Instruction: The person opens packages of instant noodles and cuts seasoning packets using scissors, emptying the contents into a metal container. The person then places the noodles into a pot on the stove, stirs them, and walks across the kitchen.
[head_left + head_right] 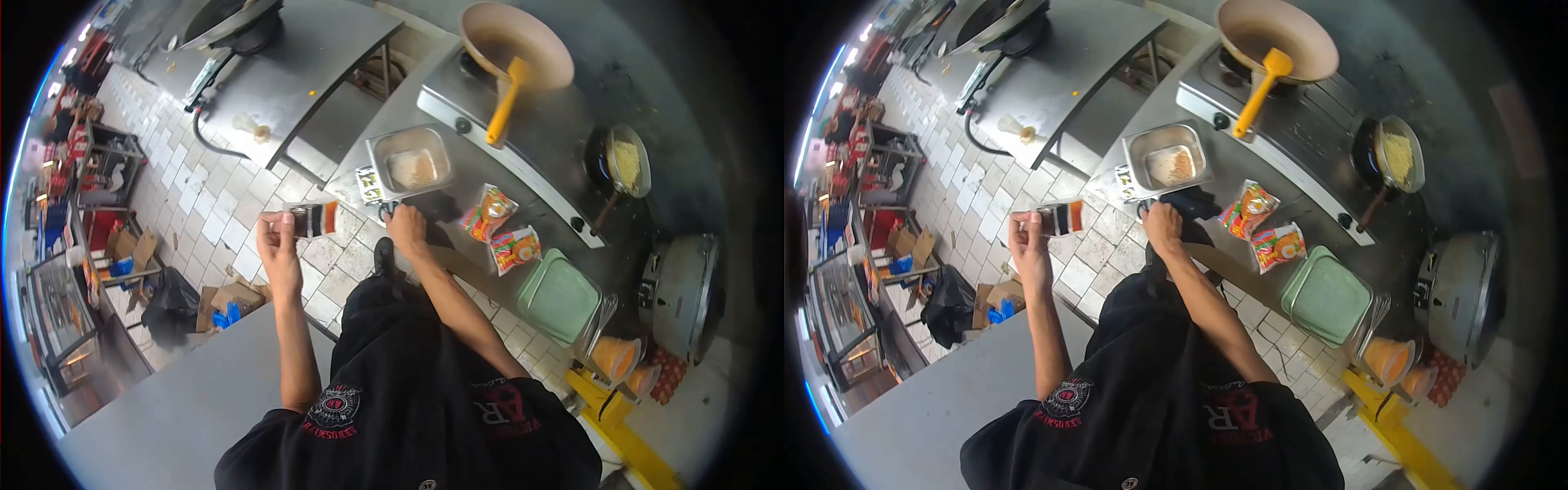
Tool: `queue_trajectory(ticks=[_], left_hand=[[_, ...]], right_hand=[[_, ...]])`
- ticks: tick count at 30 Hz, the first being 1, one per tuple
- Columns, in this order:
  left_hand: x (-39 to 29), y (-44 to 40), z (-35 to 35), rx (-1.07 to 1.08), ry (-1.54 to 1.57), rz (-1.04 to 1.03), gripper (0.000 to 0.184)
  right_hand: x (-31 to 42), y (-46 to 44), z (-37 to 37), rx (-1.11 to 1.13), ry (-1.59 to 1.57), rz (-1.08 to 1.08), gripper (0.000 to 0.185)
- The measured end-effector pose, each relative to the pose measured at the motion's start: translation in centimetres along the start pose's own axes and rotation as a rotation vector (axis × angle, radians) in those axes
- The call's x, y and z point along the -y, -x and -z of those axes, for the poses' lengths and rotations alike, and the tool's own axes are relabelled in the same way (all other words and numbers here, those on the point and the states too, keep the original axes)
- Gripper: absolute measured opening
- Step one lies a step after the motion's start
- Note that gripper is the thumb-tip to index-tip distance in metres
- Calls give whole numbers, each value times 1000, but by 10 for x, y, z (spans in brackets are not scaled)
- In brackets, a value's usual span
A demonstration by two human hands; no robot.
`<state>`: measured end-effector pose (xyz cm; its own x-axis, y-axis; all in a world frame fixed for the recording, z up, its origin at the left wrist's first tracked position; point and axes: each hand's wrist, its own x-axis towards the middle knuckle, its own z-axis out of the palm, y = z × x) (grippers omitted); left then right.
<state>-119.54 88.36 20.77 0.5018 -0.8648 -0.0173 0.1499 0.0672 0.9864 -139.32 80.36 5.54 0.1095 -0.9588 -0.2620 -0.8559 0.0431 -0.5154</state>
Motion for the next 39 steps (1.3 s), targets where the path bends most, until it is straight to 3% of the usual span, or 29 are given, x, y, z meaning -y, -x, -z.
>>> queue_trajectory(ticks=[7,9,11,13,15,18,22,27,29,31,32,35,39], left_hand=[[14,-9,1,5,175,190,8],[20,-21,1,89,322,223,6],[25,-35,0,136,381,231,7],[26,-47,-6,193,408,263,8],[21,-57,-14,221,397,281,8],[18,-71,-29,356,415,277,8],[12,-81,-61,480,522,372,6],[11,-90,-98,759,496,306,7],[6,-87,-116,720,427,227,7],[14,-92,-125,797,421,192,8],[12,-91,-130,807,396,168,9],[11,-84,-148,820,376,120,9],[13,-71,-164,747,312,60,9]], right_hand=[[-9,-9,18,205,-102,-152,43],[-38,6,19,217,-298,-60,37],[-50,33,44,403,-564,-293,26],[-81,65,61,558,-796,-312,14],[-106,104,80,636,-914,-265,14],[-94,149,106,403,-1070,-133,16],[-66,145,149,341,-1103,0,22],[-42,118,209,364,-968,113,23],[-37,110,235,326,-851,185,27],[-40,105,255,283,-453,315,38],[-39,104,261,299,-478,249,46],[-30,103,285,285,-369,206,47],[-31,99,293,184,-194,296,47]])
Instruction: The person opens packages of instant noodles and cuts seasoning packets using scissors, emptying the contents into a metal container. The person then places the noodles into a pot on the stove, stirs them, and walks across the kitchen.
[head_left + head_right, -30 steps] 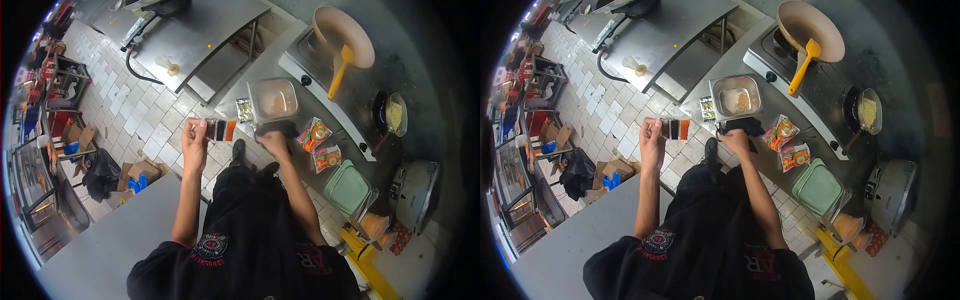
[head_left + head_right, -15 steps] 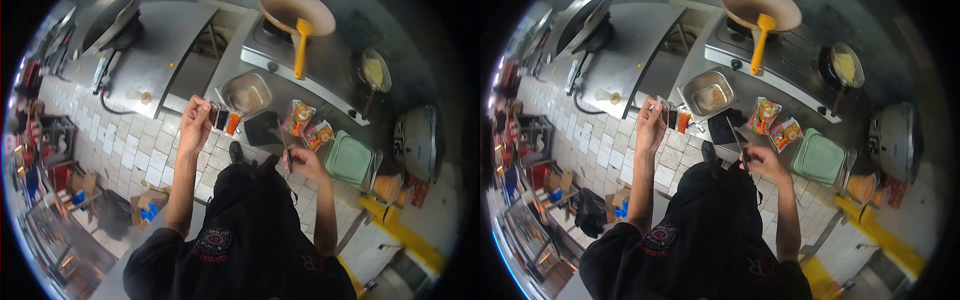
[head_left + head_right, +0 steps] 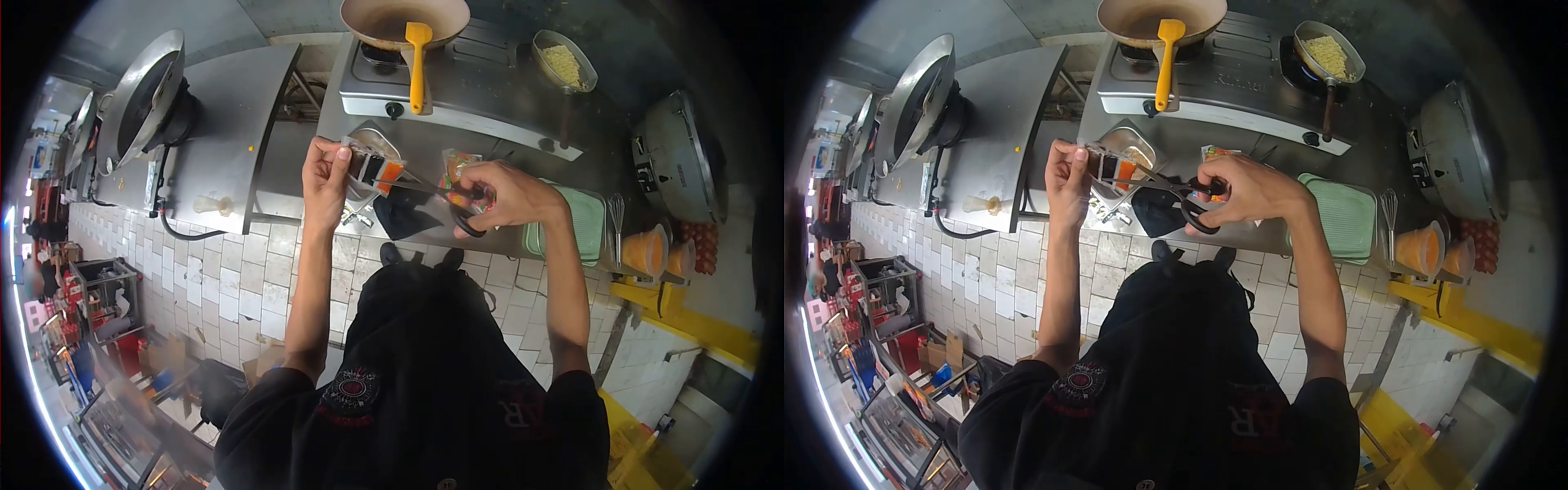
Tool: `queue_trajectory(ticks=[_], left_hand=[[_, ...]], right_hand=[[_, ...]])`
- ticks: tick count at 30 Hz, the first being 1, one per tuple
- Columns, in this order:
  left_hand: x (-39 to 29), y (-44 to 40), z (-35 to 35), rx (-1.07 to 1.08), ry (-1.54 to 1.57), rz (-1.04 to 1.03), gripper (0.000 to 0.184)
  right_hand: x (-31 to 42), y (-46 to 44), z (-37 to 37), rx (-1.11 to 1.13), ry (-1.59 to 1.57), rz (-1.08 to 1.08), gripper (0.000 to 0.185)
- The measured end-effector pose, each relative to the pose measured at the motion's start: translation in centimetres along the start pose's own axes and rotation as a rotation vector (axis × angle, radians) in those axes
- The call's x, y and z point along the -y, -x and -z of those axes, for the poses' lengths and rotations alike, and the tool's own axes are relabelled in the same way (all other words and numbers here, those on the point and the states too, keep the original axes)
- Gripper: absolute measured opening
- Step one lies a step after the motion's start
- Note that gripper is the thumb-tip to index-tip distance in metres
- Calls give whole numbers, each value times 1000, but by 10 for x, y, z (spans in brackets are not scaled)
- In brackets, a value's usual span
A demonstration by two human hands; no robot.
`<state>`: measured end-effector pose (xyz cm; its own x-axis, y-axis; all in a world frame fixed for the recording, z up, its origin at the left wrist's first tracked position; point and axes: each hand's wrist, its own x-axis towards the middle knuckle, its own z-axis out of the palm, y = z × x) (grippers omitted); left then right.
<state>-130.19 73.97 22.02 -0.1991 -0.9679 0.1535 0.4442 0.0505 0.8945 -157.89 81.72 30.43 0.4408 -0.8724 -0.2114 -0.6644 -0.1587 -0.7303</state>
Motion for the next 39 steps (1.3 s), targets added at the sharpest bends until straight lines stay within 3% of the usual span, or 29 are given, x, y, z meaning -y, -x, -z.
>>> queue_trajectory(ticks=[3,7,39], left_hand=[[3,4,-6,-1,-57,4,9],[6,8,-20,-25,-51,-7,9],[2,7,-22,-9,55,-47,6]], right_hand=[[11,-3,8,7,-80,-82,57],[1,-7,9,3,-83,-38,56],[-23,-10,3,14,-373,-19,33]])
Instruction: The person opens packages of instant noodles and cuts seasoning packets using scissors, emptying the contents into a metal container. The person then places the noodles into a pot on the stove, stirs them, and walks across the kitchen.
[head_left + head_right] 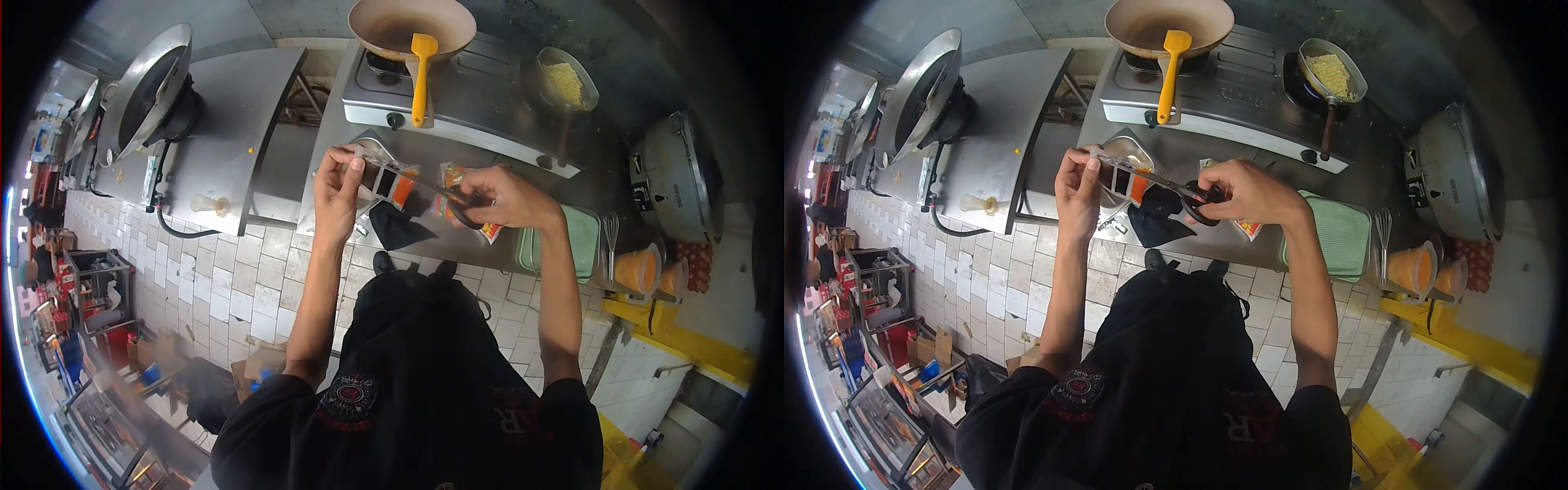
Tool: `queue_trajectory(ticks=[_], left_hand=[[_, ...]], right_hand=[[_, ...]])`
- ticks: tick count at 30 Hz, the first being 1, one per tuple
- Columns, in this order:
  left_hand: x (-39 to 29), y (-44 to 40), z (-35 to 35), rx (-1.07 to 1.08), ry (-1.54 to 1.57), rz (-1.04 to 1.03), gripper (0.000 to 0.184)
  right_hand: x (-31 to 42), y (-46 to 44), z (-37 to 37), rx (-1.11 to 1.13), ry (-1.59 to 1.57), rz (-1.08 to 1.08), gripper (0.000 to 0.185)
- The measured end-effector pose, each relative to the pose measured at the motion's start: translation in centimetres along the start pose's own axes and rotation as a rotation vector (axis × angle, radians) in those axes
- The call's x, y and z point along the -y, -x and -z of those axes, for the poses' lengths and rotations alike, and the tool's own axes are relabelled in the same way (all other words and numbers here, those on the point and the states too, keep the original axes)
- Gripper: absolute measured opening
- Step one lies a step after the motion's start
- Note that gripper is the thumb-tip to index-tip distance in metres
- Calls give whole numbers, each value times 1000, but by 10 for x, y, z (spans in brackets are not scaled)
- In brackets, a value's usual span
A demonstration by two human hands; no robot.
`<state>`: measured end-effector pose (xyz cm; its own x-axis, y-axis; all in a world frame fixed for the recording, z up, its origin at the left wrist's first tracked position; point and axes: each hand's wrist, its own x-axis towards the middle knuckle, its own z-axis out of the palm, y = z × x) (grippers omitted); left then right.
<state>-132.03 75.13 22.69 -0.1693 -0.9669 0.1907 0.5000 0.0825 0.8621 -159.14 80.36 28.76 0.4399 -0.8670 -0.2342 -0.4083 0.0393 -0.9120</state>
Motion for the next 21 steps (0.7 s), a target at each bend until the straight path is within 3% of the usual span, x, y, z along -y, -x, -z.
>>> queue_trajectory(ticks=[9,16,18,21], left_hand=[[8,1,5,61,-44,73,6],[4,0,-1,98,-11,121,4],[6,0,-2,107,-3,145,4],[11,2,-2,178,-39,116,4]], right_hand=[[9,3,-1,-66,167,-5,32],[8,8,-2,-106,41,-44,32],[7,9,-3,-90,209,24,25],[7,10,-10,-135,219,21,28]])
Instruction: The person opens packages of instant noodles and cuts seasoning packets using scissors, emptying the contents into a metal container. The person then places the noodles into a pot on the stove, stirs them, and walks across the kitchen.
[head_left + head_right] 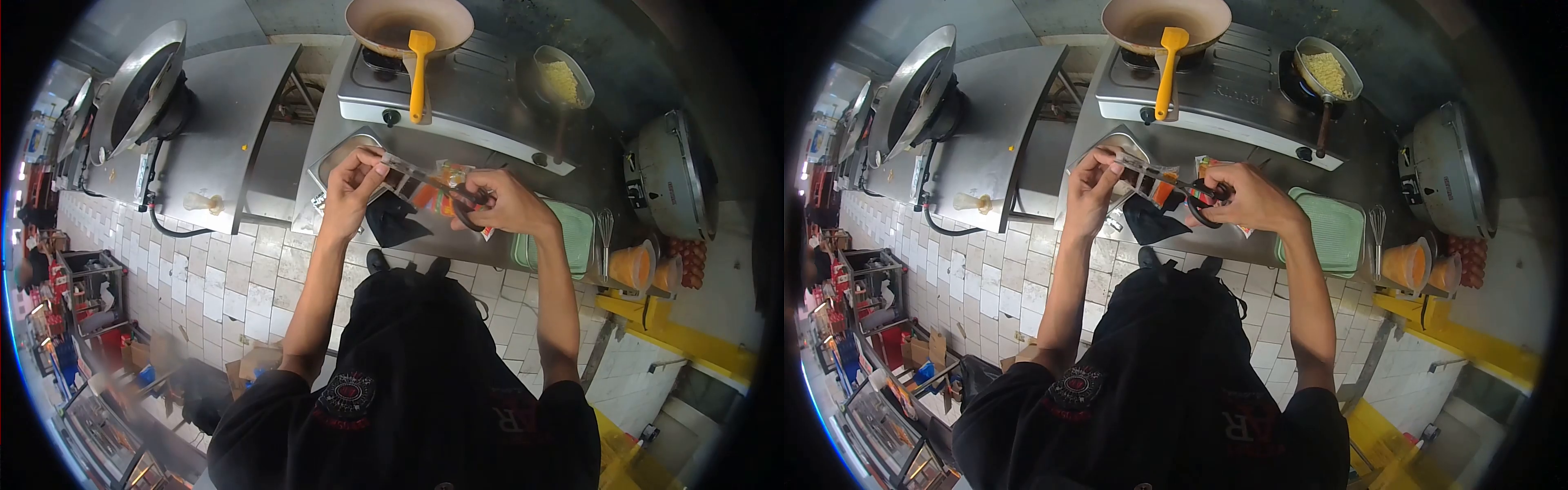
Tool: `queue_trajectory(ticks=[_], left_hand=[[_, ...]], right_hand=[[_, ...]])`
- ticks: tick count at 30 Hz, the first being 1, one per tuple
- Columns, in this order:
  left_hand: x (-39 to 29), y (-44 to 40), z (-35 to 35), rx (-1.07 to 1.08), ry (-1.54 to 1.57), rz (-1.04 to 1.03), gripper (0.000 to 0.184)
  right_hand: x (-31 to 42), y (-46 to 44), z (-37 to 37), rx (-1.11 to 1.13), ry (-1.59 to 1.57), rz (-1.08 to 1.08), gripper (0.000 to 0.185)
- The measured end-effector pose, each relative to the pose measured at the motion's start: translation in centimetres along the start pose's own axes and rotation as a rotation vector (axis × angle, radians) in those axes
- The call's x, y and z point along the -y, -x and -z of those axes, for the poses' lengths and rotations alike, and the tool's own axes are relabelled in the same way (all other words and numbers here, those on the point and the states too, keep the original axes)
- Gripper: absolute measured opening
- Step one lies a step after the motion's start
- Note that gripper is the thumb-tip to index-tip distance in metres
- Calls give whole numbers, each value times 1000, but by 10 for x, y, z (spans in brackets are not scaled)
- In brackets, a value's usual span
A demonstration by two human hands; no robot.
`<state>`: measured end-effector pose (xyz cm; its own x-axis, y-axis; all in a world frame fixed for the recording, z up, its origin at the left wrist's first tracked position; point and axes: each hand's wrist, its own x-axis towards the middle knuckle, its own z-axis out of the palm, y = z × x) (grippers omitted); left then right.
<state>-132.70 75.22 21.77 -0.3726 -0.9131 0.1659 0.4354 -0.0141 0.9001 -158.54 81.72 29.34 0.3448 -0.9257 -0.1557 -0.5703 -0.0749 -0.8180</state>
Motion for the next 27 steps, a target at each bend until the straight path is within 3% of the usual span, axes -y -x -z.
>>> queue_trajectory(ticks=[12,16,22,27], left_hand=[[19,27,8,-30,22,129,5],[21,33,15,-40,6,205,4],[21,36,5,-27,-38,233,4],[33,40,11,-2,-27,275,3]], right_hand=[[-9,5,-33,-30,56,-40,47],[-16,6,-40,-13,1,-97,47],[-12,9,-49,-49,24,-10,47],[-14,16,-55,-40,-40,-156,53]])
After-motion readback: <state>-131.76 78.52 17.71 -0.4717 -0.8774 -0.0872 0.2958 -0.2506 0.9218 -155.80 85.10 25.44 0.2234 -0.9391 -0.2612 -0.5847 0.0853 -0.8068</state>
